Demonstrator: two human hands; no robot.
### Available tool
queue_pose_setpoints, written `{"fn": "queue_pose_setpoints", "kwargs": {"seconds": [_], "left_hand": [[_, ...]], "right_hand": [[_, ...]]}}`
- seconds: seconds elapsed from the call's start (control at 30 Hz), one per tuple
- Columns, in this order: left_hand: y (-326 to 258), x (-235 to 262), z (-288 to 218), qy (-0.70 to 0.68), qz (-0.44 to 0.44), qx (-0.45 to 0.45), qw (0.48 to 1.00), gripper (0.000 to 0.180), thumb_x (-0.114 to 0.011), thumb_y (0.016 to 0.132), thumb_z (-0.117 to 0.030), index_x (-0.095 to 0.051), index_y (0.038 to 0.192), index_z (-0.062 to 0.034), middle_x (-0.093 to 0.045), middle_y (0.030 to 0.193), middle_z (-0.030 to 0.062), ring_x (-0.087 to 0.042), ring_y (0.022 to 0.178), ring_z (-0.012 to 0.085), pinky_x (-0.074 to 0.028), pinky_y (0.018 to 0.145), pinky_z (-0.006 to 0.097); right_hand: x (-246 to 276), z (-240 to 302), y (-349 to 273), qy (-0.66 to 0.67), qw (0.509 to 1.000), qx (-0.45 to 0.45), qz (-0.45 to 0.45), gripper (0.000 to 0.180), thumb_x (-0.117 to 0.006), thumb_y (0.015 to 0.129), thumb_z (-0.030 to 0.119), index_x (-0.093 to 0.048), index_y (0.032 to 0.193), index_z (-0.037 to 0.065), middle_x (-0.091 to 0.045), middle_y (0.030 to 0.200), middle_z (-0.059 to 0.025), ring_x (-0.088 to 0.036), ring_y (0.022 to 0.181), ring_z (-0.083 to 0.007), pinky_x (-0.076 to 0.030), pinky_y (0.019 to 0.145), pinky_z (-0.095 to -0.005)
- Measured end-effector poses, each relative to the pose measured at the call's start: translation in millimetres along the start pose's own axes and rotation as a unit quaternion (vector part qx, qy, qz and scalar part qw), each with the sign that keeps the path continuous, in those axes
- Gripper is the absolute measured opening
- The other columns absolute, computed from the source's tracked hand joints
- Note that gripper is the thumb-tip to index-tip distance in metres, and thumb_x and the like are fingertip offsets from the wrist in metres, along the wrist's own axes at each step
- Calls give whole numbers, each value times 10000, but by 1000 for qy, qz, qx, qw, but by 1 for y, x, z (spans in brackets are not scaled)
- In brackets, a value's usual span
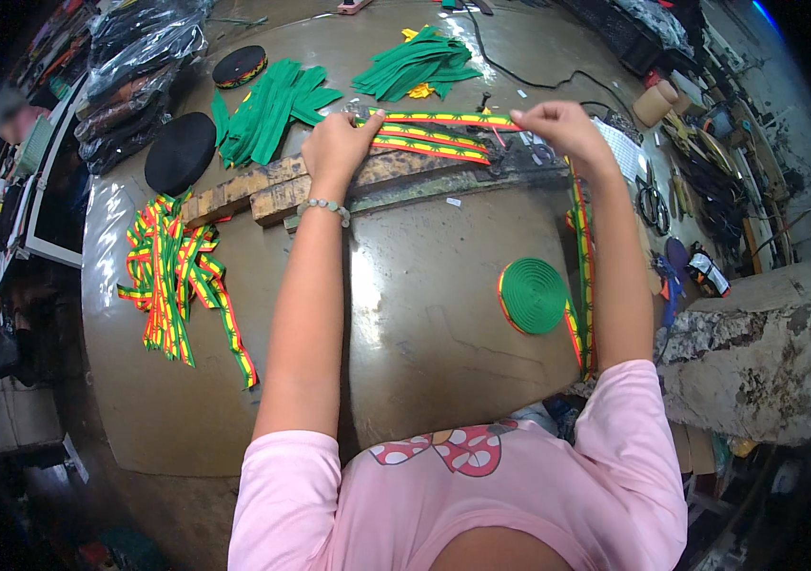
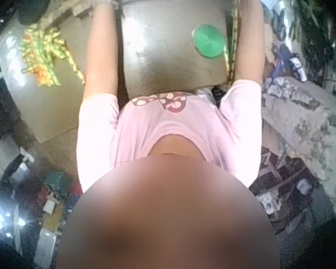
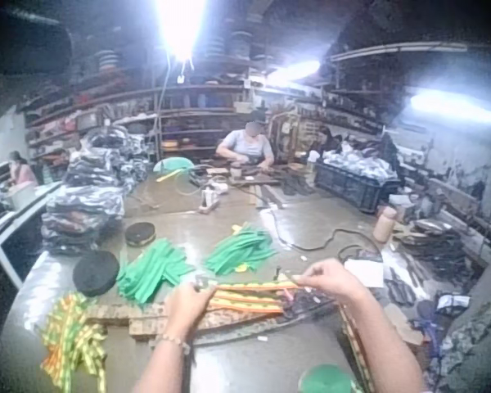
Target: The person repeatedly folds and presses a multicolored ribbon on a wooden jig, then places the finished piece into a pile. The person also briefly handles a green circular base and a glue gun before resuming the folding task.
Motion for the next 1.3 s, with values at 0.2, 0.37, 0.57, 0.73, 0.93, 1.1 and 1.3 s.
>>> {"fn": "queue_pose_setpoints", "kwargs": {"seconds": [0.2,0.37,0.57,0.73,0.93,1.1,1.3], "left_hand": [[-1,1,0,-2,-4,6,1000,556,-573,728,-584,-655,683,-36,-636,697,179,-626,703,340,-474,622,412],[2,-3,2,-3,13,-1,1000,533,-560,744,-565,-670,721,-44,-641,721,179,-626,725,337,-473,641,413],[3,-5,11,-44,77,-37,995,415,-558,745,-492,-689,841,-109,-653,768,166,-627,772,330,-474,690,395],[5,-4,10,-52,52,-18,997,456,-541,752,-522,-692,798,-94,-651,762,169,-629,775,334,-478,702,398],[7,-5,5,-18,41,11,999,519,-516,765,-569,-688,748,-80,-644,737,176,-624,755,348,-475,665,413],[7,-5,5,-14,41,18,999,491,-537,752,-566,-686,736,-98,-647,719,145,-627,732,324,-474,642,401],[5,-5,5,-15,54,24,998,494,-525,760,-570,-690,745,-104,-645,694,129,-628,711,306,-465,618,387]], "right_hand": [[-30,-61,-16,175,977,-118,40,240,-670,804,329,-554,725,134,-375,575,98,-291,479,-22,-180,425,-212],[2,-29,-10,12,998,-21,-51,277,-684,781,315,-627,741,47,-519,601,28,-451,534,-68,-341,473,-238],[-75,66,37,56,973,218,-54,288,-680,774,310,-673,779,22,-635,658,-55,-570,574,-123,-451,547,-286],[-140,51,78,-12,997,73,-30,290,-709,716,323,-674,727,35,-650,673,-112,-631,616,-224,-490,610,-335],[-135,55,76,-30,995,94,-7,296,-704,714,331,-676,720,36,-648,684,-139,-635,633,-253,-497,628,-348],[-58,50,43,-97,988,116,23,351,-703,731,358,-674,724,8,-611,601,-87,-571,555,-166,-462,545,-316],[-2,-35,-8,91,994,-52,21,285,-707,762,339,-641,723,64,-447,555,58,-355,473,-53,-253,427,-237]]}}
Point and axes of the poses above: each hand's wrist, its own y-axis towards the middle knuckle, its own x-axis out of the back of the hand, z = x × y, the point moved 5 cm from there along y, towards the middle knuckle
